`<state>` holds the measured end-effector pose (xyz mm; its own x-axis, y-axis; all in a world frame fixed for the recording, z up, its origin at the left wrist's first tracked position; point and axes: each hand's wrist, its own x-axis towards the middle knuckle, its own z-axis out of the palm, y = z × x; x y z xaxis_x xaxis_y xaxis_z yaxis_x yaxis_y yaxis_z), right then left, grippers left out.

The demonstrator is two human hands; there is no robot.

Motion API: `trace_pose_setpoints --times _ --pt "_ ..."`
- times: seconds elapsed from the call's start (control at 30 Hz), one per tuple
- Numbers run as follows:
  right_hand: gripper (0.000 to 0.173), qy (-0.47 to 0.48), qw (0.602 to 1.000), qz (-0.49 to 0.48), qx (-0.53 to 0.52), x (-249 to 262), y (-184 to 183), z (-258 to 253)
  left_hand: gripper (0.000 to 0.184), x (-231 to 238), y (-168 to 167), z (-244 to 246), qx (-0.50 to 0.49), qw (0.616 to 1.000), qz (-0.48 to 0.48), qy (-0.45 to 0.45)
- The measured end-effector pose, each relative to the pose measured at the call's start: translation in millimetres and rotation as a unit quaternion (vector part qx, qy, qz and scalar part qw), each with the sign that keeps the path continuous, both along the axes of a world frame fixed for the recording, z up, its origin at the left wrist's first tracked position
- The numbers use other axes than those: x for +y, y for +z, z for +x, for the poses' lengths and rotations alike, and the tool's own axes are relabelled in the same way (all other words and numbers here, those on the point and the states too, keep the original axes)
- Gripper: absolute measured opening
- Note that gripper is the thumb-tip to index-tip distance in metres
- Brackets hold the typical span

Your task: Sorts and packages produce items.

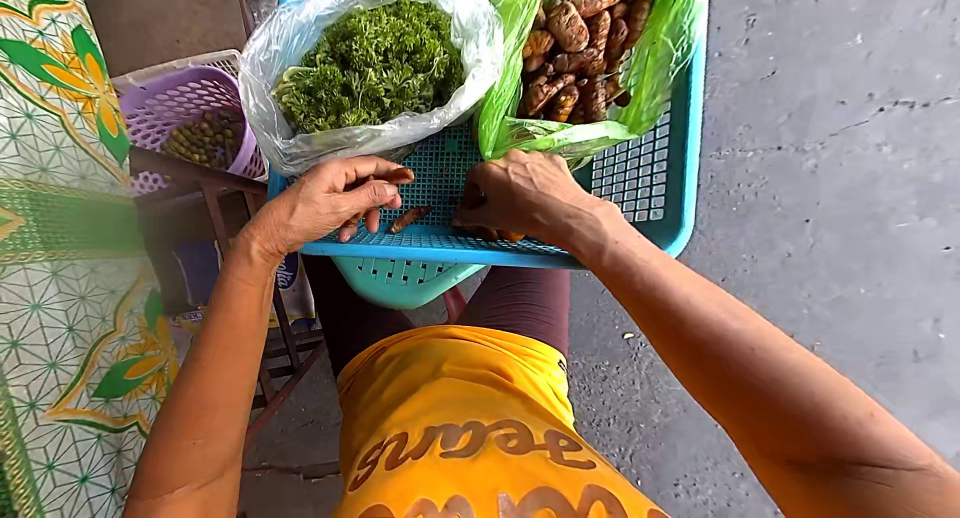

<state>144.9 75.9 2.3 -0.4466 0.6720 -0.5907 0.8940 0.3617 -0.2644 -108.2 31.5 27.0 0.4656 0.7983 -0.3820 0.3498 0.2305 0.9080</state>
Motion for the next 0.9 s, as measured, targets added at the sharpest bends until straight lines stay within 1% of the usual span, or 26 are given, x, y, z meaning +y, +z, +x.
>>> trace_pose_setpoints --times 0.07,0.1,0.13,0.17,0.2,0.23,0.27,0.3,0.33,0.37,0.4,0.43,0.53,0.6,0.63,0.67,0.7,0.73,0.77,0.8,0.83,0.87,0.9 --pt "0.035 0.001 1.000 -0.003 0.016 1.4 -1.2 -3.7 0.037 -2.9 0.6 0.3 -0.040 0.997 -0.049 0.051" --pt "0.034 -0.005 0.999 -0.005 0.043 3.9 -3.8 -1.6 0.040 -3.5 0.5 0.6 -0.056 0.994 -0.063 0.065" --pt "0.035 -0.015 0.996 -0.009 0.085 7.3 -6.6 3.5 0.042 -3.5 0.1 0.7 -0.075 0.992 -0.074 0.072" --pt "0.037 -0.034 0.988 -0.019 0.149 10.5 -9.3 10.6 0.043 -3.3 0.5 1.5 -0.093 0.989 -0.083 0.075" --pt "0.037 -0.060 0.972 -0.041 0.223 12.8 -9.7 17.7 0.044 -3.2 1.4 2.3 -0.107 0.987 -0.092 0.076" --pt "0.037 -0.097 0.946 -0.081 0.299 13.8 -8.7 23.6 0.044 -2.7 1.7 3.0 -0.119 0.985 -0.101 0.073" --pt "0.036 -0.150 0.903 -0.143 0.378 13.1 -6.8 27.8 0.043 -2.0 1.2 3.6 -0.132 0.983 -0.109 0.068" --pt "0.034 -0.199 0.851 -0.204 0.442 11.6 -2.6 30.7 0.041 -1.3 0.4 4.9 -0.141 0.981 -0.113 0.064" --pt "0.034 -0.230 0.806 -0.248 0.485 10.3 1.4 33.7 0.038 -0.7 0.5 8.0 -0.143 0.981 -0.113 0.062" --pt "0.034 -0.242 0.774 -0.272 0.517 9.1 3.8 37.1 0.036 -0.3 1.2 13.1 -0.139 0.982 -0.110 0.064" --pt "0.034 -0.249 0.753 -0.283 0.540 7.7 4.7 40.3 0.034 0.2 1.7 20.1 -0.131 0.984 -0.105 0.069" --pt "0.034 -0.255 0.739 -0.285 0.554 5.9 4.8 43.0 0.032 1.0 1.5 28.4 -0.120 0.985 -0.098 0.076" --pt "0.033 -0.274 0.715 -0.281 0.579 -1.1 4.3 49.4 0.026 3.7 -2.8 56.8 -0.119 0.983 -0.089 0.110" --pt "0.024 -0.297 0.700 -0.274 0.589 -10.5 6.1 51.5 0.024 3.4 -6.3 72.7 -0.141 0.978 -0.094 0.122" --pt "0.020 -0.306 0.701 -0.259 0.590 -14.4 6.2 52.2 0.023 2.8 -8.6 78.5 -0.145 0.978 -0.090 0.121" --pt "0.018 -0.307 0.715 -0.230 0.584 -17.4 6.0 53.9 0.024 1.8 -10.9 82.3 -0.140 0.980 -0.079 0.114" --pt "0.017 -0.298 0.747 -0.182 0.566 -20.4 6.3 56.7 0.025 -0.3 -12.3 84.3 -0.127 0.984 -0.060 0.105" --pt "0.018 -0.278 0.789 -0.113 0.536 -23.5 7.1 60.5 0.026 -3.9 -12.8 84.6 -0.111 0.988 -0.038 0.099" --pt "0.018 -0.250 0.832 -0.026 0.495 -26.3 8.3 65.0 0.026 -7.7 -12.0 84.0 -0.099 0.990 -0.020 0.100" --pt "0.017 -0.219 0.864 0.068 0.449 -27.6 10.5 69.0 0.025 -10.0 -11.5 83.7 -0.093 0.990 -0.012 0.109" --pt "0.017 -0.197 0.879 0.152 0.407 -26.3 13.2 71.8 0.025 -10.9 -10.8 84.1 -0.095 0.988 -0.014 0.124" --pt "0.019 -0.188 0.884 0.216 0.369 -20.5 16.3 72.5 0.026 -10.5 -9.6 85.0 -0.104 0.984 -0.025 0.142" --pt "0.023 -0.191 0.883 0.260 0.341 -8.9 18.0 71.6 0.027 -9.3 -9.5 85.0 -0.121 0.979 -0.039 0.160"
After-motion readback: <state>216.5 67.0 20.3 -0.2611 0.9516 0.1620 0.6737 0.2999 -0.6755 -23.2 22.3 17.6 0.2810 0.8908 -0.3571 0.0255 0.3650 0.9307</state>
